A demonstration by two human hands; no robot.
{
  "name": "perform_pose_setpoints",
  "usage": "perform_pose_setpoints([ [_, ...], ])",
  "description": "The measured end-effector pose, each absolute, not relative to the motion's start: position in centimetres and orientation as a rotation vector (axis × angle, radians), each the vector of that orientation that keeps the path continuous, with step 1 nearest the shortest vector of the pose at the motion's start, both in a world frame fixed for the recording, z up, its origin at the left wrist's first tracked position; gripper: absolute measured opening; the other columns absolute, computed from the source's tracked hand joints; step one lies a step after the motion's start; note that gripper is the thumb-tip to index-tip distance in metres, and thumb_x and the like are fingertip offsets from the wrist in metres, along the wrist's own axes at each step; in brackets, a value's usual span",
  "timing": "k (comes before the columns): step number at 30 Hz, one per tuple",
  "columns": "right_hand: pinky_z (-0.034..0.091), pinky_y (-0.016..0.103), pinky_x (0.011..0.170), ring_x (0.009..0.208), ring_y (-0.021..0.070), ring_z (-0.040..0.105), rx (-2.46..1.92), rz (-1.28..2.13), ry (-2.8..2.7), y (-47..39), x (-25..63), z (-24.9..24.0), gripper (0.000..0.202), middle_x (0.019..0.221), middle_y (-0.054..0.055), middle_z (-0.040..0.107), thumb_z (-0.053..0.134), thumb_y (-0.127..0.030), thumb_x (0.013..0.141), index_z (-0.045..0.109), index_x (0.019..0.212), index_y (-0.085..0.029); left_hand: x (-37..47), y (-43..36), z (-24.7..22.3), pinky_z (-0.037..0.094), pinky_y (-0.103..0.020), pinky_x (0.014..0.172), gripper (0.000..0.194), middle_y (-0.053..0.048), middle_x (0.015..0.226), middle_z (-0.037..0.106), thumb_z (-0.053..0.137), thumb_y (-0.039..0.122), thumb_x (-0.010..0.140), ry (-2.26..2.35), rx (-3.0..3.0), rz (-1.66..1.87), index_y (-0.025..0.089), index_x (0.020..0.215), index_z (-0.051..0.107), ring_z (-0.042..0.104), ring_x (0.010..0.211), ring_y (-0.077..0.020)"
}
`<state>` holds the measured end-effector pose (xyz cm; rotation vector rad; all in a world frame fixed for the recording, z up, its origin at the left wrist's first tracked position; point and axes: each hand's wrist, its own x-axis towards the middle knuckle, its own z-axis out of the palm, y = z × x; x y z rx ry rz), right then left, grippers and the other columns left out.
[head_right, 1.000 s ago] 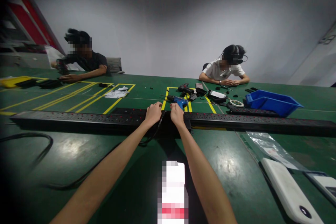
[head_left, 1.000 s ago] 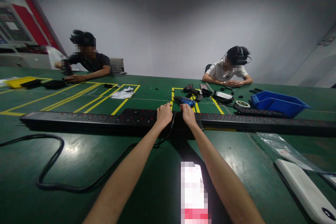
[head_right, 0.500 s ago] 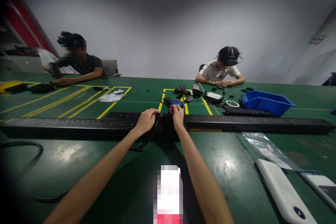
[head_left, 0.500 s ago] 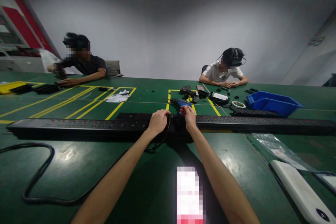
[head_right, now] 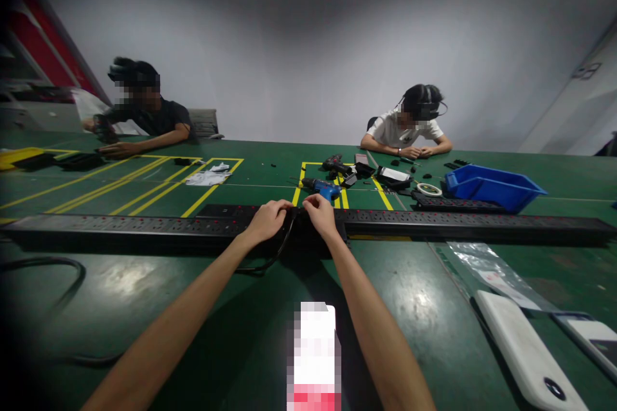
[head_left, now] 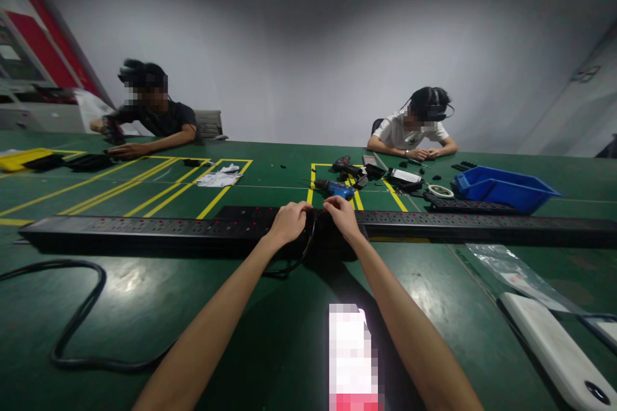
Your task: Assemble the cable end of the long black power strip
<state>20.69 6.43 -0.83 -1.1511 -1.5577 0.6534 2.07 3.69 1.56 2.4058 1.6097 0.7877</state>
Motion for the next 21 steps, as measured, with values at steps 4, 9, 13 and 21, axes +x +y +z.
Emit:
perform_pose_setpoints([
  [4, 0.048, 0.028, 0.075, 0.080, 0.0171, 0.063, -1.100, 0.642, -1.668, 5.7, 20.5, -0.2, 0.031, 0.087, 0.003, 0.070, 0.058, -0.047, 0.083, 0.067, 0.090, -0.018, 2.1, 3.9, 1.2, 0.042, -0.035, 0.103, 0.037, -0.003, 0.118, 0.068, 0.041, 0.015, 0.092, 1.586, 2.458, 0.786, 0.024, 0.121, 0.063, 0.059, 0.112, -0.0194],
  [9, 0.047, 0.030, 0.084, 0.091, 0.0181, 0.064, -1.042, 0.629, -1.832, 5.0, 20.1, 0.6, 0.029, 0.097, 0.005, 0.072, 0.062, -0.043, 0.083, 0.071, 0.097, -0.020, 2.3, 4.1, 1.2, 0.041, -0.036, 0.104, 0.041, -0.005, 0.123, 0.066, 0.043, 0.015, 0.090, 1.586, 2.490, 0.771, 0.023, 0.126, 0.061, 0.055, 0.118, -0.0207],
  [13, 0.047, 0.032, 0.088, 0.094, 0.0193, 0.065, -1.090, 0.618, -1.870, 4.9, 19.9, 0.9, 0.026, 0.100, 0.006, 0.072, 0.065, -0.041, 0.082, 0.073, 0.096, -0.020, 2.4, 4.1, 1.2, 0.040, -0.036, 0.104, 0.045, -0.007, 0.123, 0.065, 0.038, 0.012, 0.091, 1.598, 2.495, 0.719, 0.023, 0.130, 0.058, 0.056, 0.118, -0.0205],
  [21, 0.049, 0.031, 0.082, 0.088, 0.0193, 0.067, -1.109, 0.642, -1.854, 5.7, 19.9, 0.1, 0.026, 0.097, 0.005, 0.073, 0.063, -0.041, 0.084, 0.073, 0.096, -0.021, 2.4, 4.2, 1.0, 0.039, -0.037, 0.106, 0.046, -0.006, 0.126, 0.064, 0.040, 0.014, 0.090, 1.614, 2.484, 0.733, 0.024, 0.132, 0.057, 0.054, 0.120, -0.0212],
])
